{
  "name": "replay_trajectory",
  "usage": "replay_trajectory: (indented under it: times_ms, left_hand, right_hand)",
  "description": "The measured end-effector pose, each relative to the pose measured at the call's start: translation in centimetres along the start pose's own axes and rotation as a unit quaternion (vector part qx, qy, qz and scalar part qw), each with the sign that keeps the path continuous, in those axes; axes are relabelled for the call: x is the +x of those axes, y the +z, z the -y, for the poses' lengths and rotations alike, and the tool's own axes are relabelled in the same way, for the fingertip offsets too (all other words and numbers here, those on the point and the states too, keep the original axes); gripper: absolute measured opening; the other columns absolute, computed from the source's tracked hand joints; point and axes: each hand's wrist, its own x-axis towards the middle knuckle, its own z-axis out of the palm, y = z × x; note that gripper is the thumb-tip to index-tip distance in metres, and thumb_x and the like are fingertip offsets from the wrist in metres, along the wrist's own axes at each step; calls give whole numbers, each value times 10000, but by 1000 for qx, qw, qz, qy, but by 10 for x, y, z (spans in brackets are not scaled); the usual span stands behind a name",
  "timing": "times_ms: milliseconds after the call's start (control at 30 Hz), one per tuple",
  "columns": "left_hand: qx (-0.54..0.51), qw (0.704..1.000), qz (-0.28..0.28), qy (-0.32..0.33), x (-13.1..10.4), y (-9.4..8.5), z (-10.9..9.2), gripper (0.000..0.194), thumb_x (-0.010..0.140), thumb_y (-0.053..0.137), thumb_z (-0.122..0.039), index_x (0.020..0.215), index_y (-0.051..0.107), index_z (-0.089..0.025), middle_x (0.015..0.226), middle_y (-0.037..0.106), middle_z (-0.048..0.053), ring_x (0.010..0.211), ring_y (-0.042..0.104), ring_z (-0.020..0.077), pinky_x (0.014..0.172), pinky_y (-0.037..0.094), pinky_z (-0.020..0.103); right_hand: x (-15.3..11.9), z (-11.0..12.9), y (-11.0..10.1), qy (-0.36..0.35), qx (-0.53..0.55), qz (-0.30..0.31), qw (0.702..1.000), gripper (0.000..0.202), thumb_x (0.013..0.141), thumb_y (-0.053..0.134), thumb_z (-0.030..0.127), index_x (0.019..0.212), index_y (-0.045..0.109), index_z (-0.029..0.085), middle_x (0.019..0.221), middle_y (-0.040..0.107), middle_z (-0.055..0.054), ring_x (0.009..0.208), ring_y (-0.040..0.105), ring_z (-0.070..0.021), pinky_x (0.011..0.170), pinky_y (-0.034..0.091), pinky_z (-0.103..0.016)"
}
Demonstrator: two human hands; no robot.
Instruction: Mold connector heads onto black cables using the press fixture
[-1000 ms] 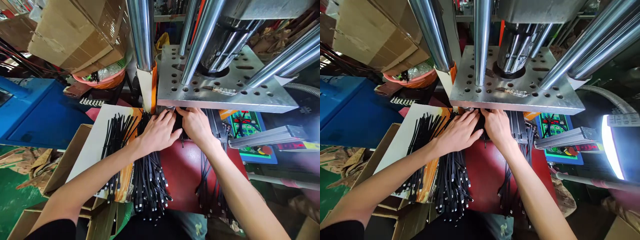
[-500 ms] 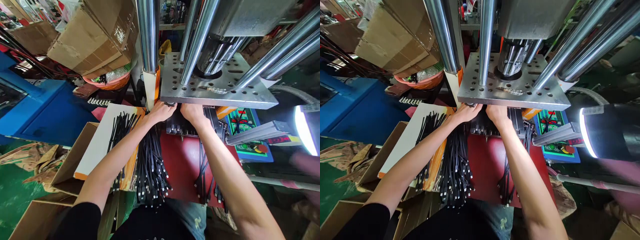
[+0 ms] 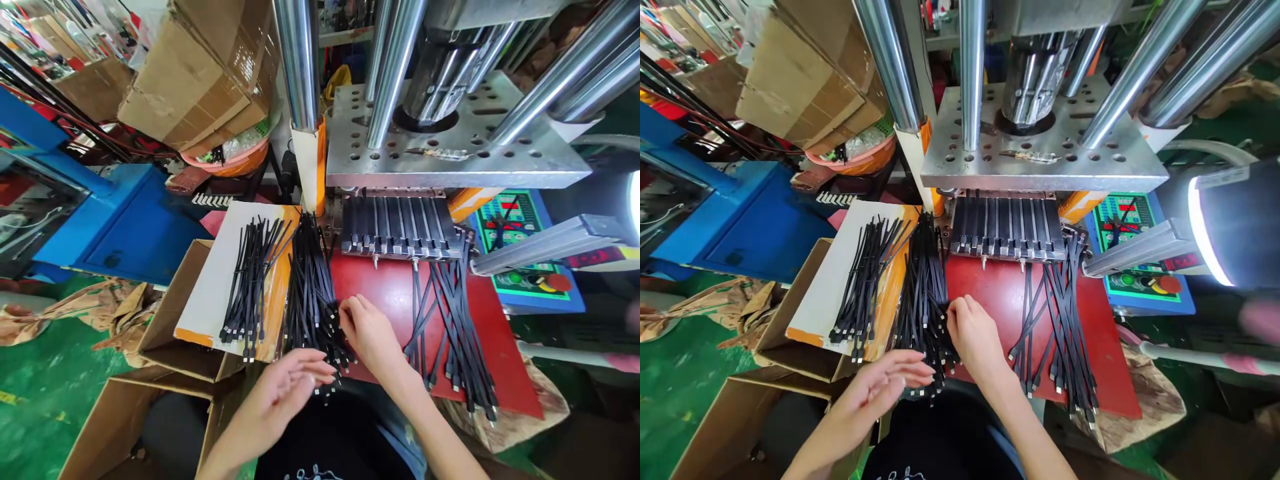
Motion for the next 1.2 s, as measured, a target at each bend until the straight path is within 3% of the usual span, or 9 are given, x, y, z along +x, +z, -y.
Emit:
replay_trajectory:
  times_ms: [100, 233, 367, 467, 667, 767, 867, 1067, 1200]
  left_hand:
    - [-57, 995, 72, -29, 3, 17, 7, 693, 985, 697, -642, 1523, 570, -224, 1518, 663, 199, 1425, 633, 334, 1262, 437, 568]
    - [-41, 992, 114, -34, 10, 27, 8, 716, 983, 714, -619, 1547, 562, -206, 1574, 607, 225, 1469, 585, 356, 1276, 401, 608]
    - [-28, 993, 108, -32, 9, 27, 10, 800, 947, 723, -681, 1547, 556, -179, 1520, 642, 246, 1420, 627, 359, 1248, 439, 587]
    - [-45, 995, 83, -30, 11, 29, 11, 872, 912, 719, -746, 1536, 564, -157, 1503, 652, 262, 1406, 638, 366, 1242, 446, 561]
    - [-119, 990, 76, -2, 33, 50, -2, 1001, 868, 735, -790, 1588, 511, -132, 1616, 545, 269, 1515, 536, 379, 1307, 353, 562]
    - [-234, 972, 30, -7, 46, 62, -1, 1120, 750, 815, -832, 1556, 532, -107, 1607, 549, 282, 1545, 490, 416, 1332, 295, 578]
    - [-329, 943, -15, -43, 49, 70, 5, 1046, 676, 930, -750, 1444, 600, -121, 1577, 583, 284, 1534, 509, 414, 1322, 318, 558]
    - [-403, 907, 18, -123, 38, 78, 11, 679, 744, 976, -567, 1214, 663, -189, 1187, 832, 165, 1155, 788, 297, 1103, 539, 444]
    - [-286, 951, 63, -97, 33, 93, 16, 628, 886, 774, -723, 1122, 706, -145, 743, 773, 36, 674, 733, 183, 800, 582, 347]
  right_hand:
    - [-12, -3, -14, -9, 40, -7, 999, 175, 1067, 463, 193, 974, 603, 242, 900, 679, -49, 801, 688, -217, 747, 557, -330]
    - [-3, 4, 1, -5, 19, -20, 1000, 134, 1048, 507, 201, 1094, 630, 225, 1036, 696, -101, 955, 685, -269, 837, 574, -389]
    - [20, 8, 20, -21, -5, -33, 999, 174, 1052, 500, 217, 907, 596, 233, 927, 674, -93, 872, 674, -276, 759, 550, -380]
    - [20, 0, 15, -40, 25, -29, 998, 296, 1103, 450, 315, 831, 547, 253, 809, 654, -51, 733, 673, -243, 677, 516, -349]
    - [-19, -29, -6, -6, 130, -2, 992, 559, 1089, 405, 647, 698, 547, 274, 603, 610, -2, 505, 600, -205, 542, 473, -334]
    - [-45, -34, -17, 33, 178, 30, 983, 559, 1034, 504, 691, 685, 605, 265, 597, 630, -1, 514, 613, -195, 532, 502, -301]
    - [-76, -24, -34, 87, 210, 58, 972, 554, 1024, 540, 655, 648, 564, 249, 590, 605, 5, 528, 583, -177, 520, 480, -270]
    - [-133, -11, -62, 172, 239, 158, 943, 505, 960, 611, 631, 645, 587, 237, 633, 642, 1, 608, 619, -195, 606, 504, -290]
    - [-147, -25, -51, 316, 98, -47, 943, 444, 912, 624, 693, 952, 667, 253, 815, 724, -52, 720, 712, -276, 659, 570, -375]
